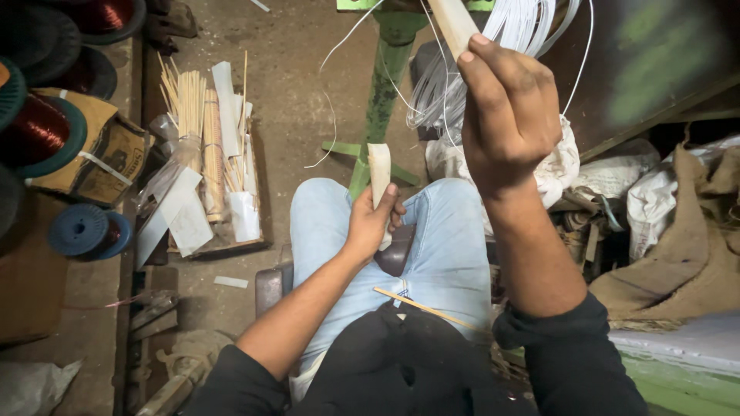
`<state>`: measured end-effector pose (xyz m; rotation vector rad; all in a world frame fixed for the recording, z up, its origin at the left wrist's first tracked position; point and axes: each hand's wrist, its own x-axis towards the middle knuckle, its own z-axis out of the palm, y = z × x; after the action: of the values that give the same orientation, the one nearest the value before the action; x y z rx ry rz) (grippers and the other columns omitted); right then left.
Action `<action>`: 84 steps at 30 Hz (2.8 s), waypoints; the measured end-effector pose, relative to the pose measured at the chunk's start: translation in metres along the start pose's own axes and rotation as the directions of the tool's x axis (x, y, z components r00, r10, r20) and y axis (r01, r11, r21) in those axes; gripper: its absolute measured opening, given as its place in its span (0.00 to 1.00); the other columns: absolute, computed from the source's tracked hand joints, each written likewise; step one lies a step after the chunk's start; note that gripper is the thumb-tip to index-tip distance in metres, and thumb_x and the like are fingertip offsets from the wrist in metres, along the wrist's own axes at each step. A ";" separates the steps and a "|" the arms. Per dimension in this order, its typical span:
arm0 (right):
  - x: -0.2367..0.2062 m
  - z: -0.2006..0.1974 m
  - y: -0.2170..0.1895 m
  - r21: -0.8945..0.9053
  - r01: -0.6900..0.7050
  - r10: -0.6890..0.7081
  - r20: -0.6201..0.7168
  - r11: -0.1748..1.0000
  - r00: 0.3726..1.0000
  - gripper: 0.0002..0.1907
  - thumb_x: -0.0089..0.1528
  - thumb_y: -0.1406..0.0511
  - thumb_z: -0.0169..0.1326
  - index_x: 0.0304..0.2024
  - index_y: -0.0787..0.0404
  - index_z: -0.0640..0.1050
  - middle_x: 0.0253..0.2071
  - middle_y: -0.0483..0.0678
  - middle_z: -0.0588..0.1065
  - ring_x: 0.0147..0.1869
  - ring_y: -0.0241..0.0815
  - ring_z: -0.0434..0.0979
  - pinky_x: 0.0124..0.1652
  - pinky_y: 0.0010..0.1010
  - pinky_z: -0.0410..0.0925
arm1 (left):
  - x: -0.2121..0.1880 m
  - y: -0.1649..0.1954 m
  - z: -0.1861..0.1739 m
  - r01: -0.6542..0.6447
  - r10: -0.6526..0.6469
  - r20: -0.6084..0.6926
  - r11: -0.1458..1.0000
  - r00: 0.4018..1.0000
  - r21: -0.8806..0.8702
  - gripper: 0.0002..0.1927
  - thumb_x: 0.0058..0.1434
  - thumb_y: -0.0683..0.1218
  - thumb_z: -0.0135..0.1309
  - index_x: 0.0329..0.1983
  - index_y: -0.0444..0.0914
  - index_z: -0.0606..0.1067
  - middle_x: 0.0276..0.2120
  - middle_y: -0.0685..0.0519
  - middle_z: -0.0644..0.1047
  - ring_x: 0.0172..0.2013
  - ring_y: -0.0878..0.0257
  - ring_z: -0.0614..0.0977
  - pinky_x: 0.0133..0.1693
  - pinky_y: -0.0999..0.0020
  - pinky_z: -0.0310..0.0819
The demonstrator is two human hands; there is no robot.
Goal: The person winds white wire onto a cylindrical metal form using a green stand. They use a wooden stick to guide the wire and then remove the wound coil. The person then manually coils the wire into a loop and places it on a pile.
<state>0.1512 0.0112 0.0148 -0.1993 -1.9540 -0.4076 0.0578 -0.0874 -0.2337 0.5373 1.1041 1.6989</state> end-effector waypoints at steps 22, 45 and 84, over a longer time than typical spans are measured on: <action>0.025 0.006 -0.039 -0.046 0.108 -0.095 0.228 0.993 0.969 0.16 0.65 0.74 0.59 0.56 0.67 0.80 0.56 0.51 0.77 0.55 0.49 0.78 0.53 0.35 0.74 | 0.000 0.005 0.002 -0.009 0.010 0.035 1.000 0.999 -0.012 0.14 0.71 0.54 0.50 0.43 0.38 0.72 0.26 0.55 0.76 0.22 0.70 0.75 0.24 0.75 0.68; 0.012 0.010 -0.033 0.025 0.027 -0.029 0.096 0.999 0.995 0.16 0.65 0.77 0.64 0.54 0.65 0.81 0.54 0.52 0.79 0.52 0.50 0.80 0.52 0.37 0.75 | 0.000 0.003 0.000 -0.036 0.035 0.050 0.999 0.998 0.011 0.14 0.72 0.54 0.50 0.43 0.37 0.72 0.26 0.55 0.77 0.23 0.70 0.75 0.25 0.75 0.68; 0.021 0.015 -0.053 0.004 0.104 -0.102 0.245 0.995 0.964 0.15 0.65 0.73 0.60 0.54 0.68 0.81 0.56 0.52 0.77 0.57 0.50 0.78 0.55 0.36 0.74 | 0.001 0.001 0.000 -0.020 0.021 0.058 1.000 0.998 -0.014 0.14 0.71 0.54 0.52 0.42 0.38 0.72 0.25 0.55 0.76 0.22 0.70 0.74 0.24 0.75 0.67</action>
<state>0.1125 -0.0331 0.0178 -0.1599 -2.2125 -0.4785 0.0567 -0.0864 -0.2335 0.5874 1.0479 1.6970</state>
